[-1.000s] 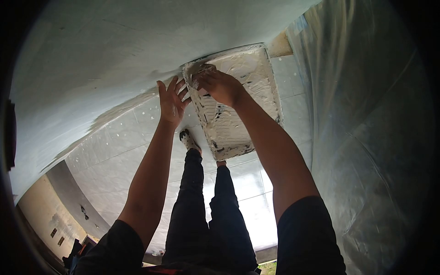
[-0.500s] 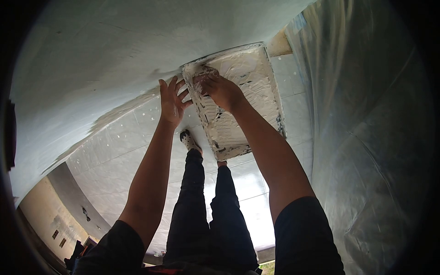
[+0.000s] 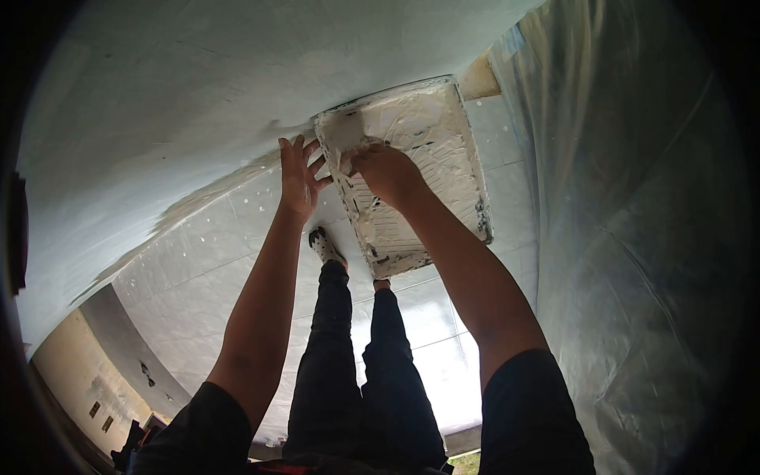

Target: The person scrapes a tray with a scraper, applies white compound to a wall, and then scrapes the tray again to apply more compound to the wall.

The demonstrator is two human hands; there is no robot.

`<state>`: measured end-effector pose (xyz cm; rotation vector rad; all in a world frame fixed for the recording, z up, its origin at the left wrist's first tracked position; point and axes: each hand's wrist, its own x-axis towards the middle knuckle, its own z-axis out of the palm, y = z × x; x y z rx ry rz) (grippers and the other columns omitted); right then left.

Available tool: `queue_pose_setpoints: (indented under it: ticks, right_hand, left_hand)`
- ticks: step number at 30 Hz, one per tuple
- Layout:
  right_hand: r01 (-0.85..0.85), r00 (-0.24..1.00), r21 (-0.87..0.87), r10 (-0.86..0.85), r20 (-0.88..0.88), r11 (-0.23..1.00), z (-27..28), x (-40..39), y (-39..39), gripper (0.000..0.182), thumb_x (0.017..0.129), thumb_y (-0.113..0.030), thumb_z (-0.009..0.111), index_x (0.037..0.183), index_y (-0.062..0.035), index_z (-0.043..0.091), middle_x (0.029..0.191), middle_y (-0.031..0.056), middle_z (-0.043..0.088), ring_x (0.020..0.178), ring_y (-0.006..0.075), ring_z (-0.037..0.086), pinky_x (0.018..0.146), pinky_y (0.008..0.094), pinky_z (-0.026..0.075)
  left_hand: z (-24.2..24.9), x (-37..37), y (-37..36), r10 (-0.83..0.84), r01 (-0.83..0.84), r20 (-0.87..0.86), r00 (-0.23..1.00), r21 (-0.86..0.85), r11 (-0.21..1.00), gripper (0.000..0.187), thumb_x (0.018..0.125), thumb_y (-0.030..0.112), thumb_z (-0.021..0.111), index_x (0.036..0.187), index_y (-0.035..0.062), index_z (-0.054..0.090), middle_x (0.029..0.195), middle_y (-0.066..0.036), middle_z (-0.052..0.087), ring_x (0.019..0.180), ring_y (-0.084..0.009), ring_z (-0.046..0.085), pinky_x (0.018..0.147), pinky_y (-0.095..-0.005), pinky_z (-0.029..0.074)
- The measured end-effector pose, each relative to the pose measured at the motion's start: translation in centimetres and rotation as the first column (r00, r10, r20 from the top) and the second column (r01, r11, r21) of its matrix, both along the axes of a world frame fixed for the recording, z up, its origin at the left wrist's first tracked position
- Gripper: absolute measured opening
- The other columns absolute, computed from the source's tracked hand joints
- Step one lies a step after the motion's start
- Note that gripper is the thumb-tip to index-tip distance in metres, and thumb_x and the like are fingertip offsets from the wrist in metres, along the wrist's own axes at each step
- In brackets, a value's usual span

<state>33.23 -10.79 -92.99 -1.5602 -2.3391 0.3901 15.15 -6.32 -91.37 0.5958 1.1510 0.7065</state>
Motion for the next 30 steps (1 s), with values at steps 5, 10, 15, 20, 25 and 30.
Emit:
queue_pose_setpoints:
  ticks: [5,10,15,20,25,30]
  right_hand:
    - [0.241,0.971,-0.214,-0.236,0.046,0.947,4.9,3.4,2.5,0.033,0.085,-0.001,0.053,0.107,-0.0203,0.068,0.109,0.0031,0.068,0.103,0.0191,0.064,0.093,0.0367,0.046]
    - [0.138,0.983,-0.188,-0.112,0.144,0.972,1.0,2.8,1.9,0.029,0.084,-0.002,0.053,0.104,-0.0175,0.067,0.108,0.0032,0.068,0.103,0.0197,0.063,0.091,0.0368,0.046]
    - [0.143,0.988,-0.314,-0.119,0.095,0.939,4.3,1.2,-1.6,0.025,0.089,-0.006,0.05,0.103,-0.0163,0.068,0.099,0.0071,0.07,0.1,0.0233,0.065,0.092,0.0389,0.05]
    - [0.126,0.983,-0.303,-0.161,-0.092,0.945,3.0,2.4,5.2,0.038,0.082,0.003,0.053,0.114,-0.0138,0.064,0.112,0.0077,0.068,0.107,0.0258,0.063,0.095,0.0371,0.049]
    - [0.069,0.997,-0.362,-0.053,0.056,0.93,3.2,-0.8,-2.0,0.028,0.087,0.0,0.049,0.106,-0.0142,0.065,0.111,0.0092,0.067,0.108,0.0256,0.062,0.096,0.0399,0.048]
    - [0.222,0.972,-0.191,-0.233,-0.04,0.956,3.5,5.4,1.4,0.045,0.076,0.015,0.05,0.111,-0.0102,0.066,0.116,0.0108,0.066,0.111,0.0279,0.06,0.1,0.0382,0.046]
  left_hand:
    - [0.2,0.2,-0.2,0.009,-0.009,0.003,1.0,0.001,1.0,0.113,0.081,0.085,0.028,0.152,0.0052,-0.006,0.156,-0.019,0.016,0.141,-0.0414,0.022,0.107,-0.0651,0.022]
    - [0.1,0.2,-0.3,0.003,-0.003,0.008,1.0,-0.003,1.0,0.112,0.082,0.085,0.027,0.152,0.0046,-0.006,0.155,-0.018,0.017,0.14,-0.0414,0.024,0.106,-0.0644,0.024]
    - [-0.2,0.0,-0.1,0.008,-0.008,0.023,1.0,-0.001,1.0,0.111,0.082,0.084,0.027,0.152,0.0042,-0.005,0.156,-0.018,0.016,0.139,-0.0417,0.026,0.105,-0.0639,0.026]
    - [-0.1,0.2,-0.5,0.017,-0.017,0.018,1.0,0.005,1.0,0.109,0.083,0.083,0.027,0.153,0.0051,-0.004,0.156,-0.017,0.018,0.139,-0.0416,0.027,0.104,-0.0638,0.028]
    - [-0.2,0.2,-0.4,0.023,-0.022,0.024,0.999,-0.026,0.999,0.108,0.083,0.084,0.025,0.153,0.0071,-0.003,0.157,-0.015,0.017,0.139,-0.0424,0.027,0.105,-0.0647,0.024]
    - [0.0,0.2,-0.6,0.028,-0.026,0.043,0.999,-0.045,0.999,0.107,0.082,0.084,0.024,0.154,0.0087,-0.002,0.158,-0.013,0.015,0.14,-0.0436,0.024,0.107,-0.0654,0.019]
